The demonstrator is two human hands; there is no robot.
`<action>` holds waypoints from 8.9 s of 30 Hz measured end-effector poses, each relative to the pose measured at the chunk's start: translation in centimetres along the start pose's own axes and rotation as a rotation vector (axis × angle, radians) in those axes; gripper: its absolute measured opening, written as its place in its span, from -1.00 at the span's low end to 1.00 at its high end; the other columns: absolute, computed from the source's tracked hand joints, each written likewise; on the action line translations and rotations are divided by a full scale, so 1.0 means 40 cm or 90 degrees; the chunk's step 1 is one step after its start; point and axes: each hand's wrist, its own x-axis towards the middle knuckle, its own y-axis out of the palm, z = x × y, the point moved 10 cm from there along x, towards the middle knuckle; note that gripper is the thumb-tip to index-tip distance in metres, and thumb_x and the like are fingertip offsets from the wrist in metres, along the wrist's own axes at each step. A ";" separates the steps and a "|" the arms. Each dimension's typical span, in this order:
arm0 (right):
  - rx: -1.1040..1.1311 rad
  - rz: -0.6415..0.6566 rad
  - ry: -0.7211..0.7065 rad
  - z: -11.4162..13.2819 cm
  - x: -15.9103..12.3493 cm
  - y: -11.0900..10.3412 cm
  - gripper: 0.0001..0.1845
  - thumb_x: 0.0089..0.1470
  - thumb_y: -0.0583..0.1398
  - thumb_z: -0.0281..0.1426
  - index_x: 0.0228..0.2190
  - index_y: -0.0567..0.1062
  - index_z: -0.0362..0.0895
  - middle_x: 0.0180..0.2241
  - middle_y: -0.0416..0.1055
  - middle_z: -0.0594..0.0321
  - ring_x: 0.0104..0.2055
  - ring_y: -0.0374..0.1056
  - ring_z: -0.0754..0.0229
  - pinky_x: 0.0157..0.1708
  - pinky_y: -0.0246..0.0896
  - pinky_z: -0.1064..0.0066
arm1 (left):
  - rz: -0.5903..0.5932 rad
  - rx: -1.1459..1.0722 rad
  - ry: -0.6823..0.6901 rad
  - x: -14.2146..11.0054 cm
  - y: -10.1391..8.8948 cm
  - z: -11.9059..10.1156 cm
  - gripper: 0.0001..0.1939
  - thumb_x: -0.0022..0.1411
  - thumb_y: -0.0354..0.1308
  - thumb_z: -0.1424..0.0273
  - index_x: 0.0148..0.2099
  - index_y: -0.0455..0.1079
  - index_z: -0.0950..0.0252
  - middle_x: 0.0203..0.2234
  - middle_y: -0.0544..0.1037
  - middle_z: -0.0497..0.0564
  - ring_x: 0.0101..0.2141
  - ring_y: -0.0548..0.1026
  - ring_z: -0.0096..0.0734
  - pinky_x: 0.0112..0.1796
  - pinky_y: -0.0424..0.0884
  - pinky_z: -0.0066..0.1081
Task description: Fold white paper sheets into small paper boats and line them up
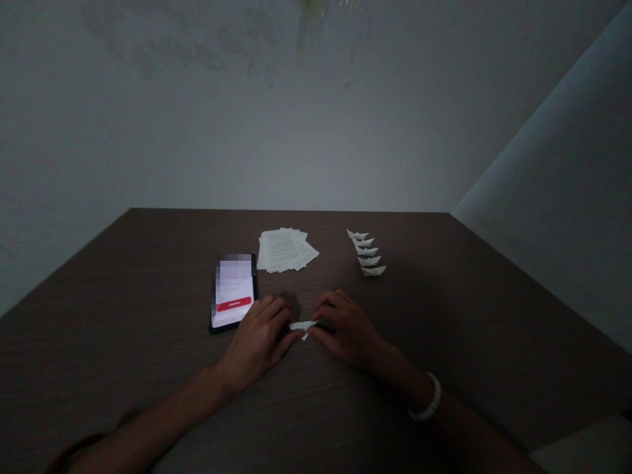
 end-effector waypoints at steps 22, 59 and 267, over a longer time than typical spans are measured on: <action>0.188 -0.103 -0.112 0.069 0.000 -0.036 -0.94 0.05 0.26 -0.47 -0.37 0.47 -0.11 -0.42 0.50 0.28 -0.38 0.35 0.25 -0.25 0.18 0.35 | -0.011 -0.116 0.105 -0.010 -0.025 -0.034 -0.81 0.30 -0.01 0.47 -0.26 0.45 0.26 -0.43 0.48 -0.01 -0.32 0.34 -0.30 -0.28 0.19 -0.28; 0.220 -0.121 0.025 0.011 0.000 -0.033 -0.95 0.07 0.25 -0.46 -0.37 0.53 -0.07 -0.48 0.46 0.34 -0.46 0.29 0.30 -0.39 0.16 0.45 | -0.155 -0.206 0.055 -0.014 -0.092 -0.005 -0.88 0.27 0.11 0.45 -0.17 0.45 0.25 -0.36 0.54 -0.02 -0.35 0.45 -0.40 -0.32 0.39 -0.37; 0.249 -0.126 -0.004 0.047 0.006 -0.040 -0.89 0.12 0.19 -0.51 -0.44 0.44 -0.11 -0.34 0.46 0.25 -0.25 0.37 0.22 -0.17 0.17 0.33 | -0.033 -0.256 0.008 -0.012 -0.065 -0.020 -0.89 0.32 0.00 0.42 -0.24 0.35 0.25 -0.35 0.45 -0.01 -0.28 0.34 -0.31 -0.24 0.26 -0.28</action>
